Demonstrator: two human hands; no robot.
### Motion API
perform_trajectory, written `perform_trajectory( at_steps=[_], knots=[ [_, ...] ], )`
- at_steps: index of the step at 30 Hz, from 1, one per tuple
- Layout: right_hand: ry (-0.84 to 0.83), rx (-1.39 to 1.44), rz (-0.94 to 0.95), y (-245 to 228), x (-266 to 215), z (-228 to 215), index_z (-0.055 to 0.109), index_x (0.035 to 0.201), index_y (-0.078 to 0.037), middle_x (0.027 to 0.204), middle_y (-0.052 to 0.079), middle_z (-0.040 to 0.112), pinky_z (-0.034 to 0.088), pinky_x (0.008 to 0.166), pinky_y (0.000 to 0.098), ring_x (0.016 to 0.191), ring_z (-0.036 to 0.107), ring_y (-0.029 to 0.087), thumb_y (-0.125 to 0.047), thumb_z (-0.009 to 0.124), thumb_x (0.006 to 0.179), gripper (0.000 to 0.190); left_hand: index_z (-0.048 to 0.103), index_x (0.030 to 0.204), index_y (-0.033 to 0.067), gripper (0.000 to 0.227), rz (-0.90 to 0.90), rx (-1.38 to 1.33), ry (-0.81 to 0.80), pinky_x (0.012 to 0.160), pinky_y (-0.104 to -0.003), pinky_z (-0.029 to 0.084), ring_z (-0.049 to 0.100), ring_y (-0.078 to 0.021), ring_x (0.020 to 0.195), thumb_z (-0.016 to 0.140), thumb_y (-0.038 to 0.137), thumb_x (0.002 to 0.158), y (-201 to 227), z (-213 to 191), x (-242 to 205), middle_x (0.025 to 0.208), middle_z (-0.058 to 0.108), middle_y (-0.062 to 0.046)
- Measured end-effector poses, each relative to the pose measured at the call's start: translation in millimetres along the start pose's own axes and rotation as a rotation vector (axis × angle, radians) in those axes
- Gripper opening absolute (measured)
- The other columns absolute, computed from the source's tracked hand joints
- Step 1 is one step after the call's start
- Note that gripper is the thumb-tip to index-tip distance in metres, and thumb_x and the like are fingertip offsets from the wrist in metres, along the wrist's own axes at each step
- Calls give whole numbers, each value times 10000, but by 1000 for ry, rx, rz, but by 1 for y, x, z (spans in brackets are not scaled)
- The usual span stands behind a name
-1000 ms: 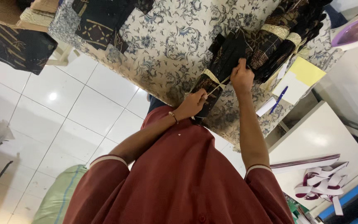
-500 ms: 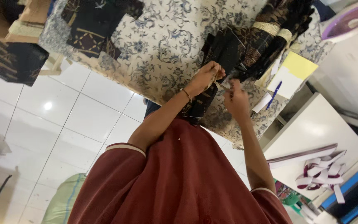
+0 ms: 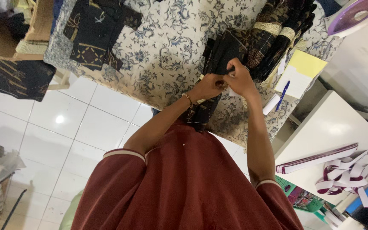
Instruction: The person folds a dark patterned fabric, ties it with a gold ribbon, writes on a small white label, and attaches the label to the wrapped bundle. The person repeats the process with another fabric piece, using ribbon and labels to finish each bundle.
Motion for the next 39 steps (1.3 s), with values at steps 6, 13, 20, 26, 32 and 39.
perform_trajectory(
  at_steps=[6, 13, 20, 26, 32, 39],
  knots=[
    [-96, 292, 5, -21, 9, -7, 327, 1588, -122, 1055, 263, 750, 519, 799, 429, 792, 700, 276, -397, 601, 1060, 655, 665, 1040, -21, 89, 33, -366, 125, 685, -311, 595, 735, -173, 763, 633, 53, 1002, -27, 2, 3, 865, 727, -110],
    [441, 771, -61, 23, -1, -9, 372, 1582, -105, 1231, 199, 707, 635, 847, 430, 957, 737, 276, -137, 453, 1048, 541, 272, 1442, -48, 608, -366, -666, 104, 685, -253, 575, 710, -122, 797, 654, 118, 1000, -61, 6, 4, 887, 766, -111],
    [501, 487, -235, 21, -36, 49, 257, 1621, -94, 1154, 176, 721, 600, 849, 390, 1020, 730, 252, 69, 624, 934, 797, 494, 1322, -61, 426, -367, -521, 33, 596, -306, 477, 611, -154, 728, 701, 94, 984, -39, -11, 2, 867, 744, -152],
    [492, 357, -236, 37, -25, 50, 300, 1613, -82, 1119, 163, 735, 580, 806, 422, 1009, 726, 285, 37, 754, 936, 823, 552, 1289, -21, 450, -317, -261, -56, 716, -290, 579, 761, -146, 886, 751, 83, 898, -16, -24, 6, 958, 801, -100],
    [598, 158, -289, 47, -21, 73, 427, 1436, 13, 1003, 176, 710, 533, 669, 429, 870, 699, 333, 32, 706, 881, 621, 516, 1331, -9, 524, -105, -34, -23, 717, -352, 594, 761, -228, 872, 802, 70, 899, 26, -43, -6, 995, 765, -165],
    [598, 179, -372, 59, -15, 89, 596, 1106, 56, 956, 225, 665, 482, 638, 457, 818, 652, 357, 60, 643, 907, 204, 505, 1348, 13, 695, 17, 744, -91, 634, -424, 611, 696, -361, 918, 820, 25, 729, 32, -20, -8, 1139, 641, -209]
  ],
)
Point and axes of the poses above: each hand's wrist, its own x-axis towards the middle knuckle, its own z-axis out of the palm, y = z × x, the point moved 7 cm from there along x, towards the middle knuckle
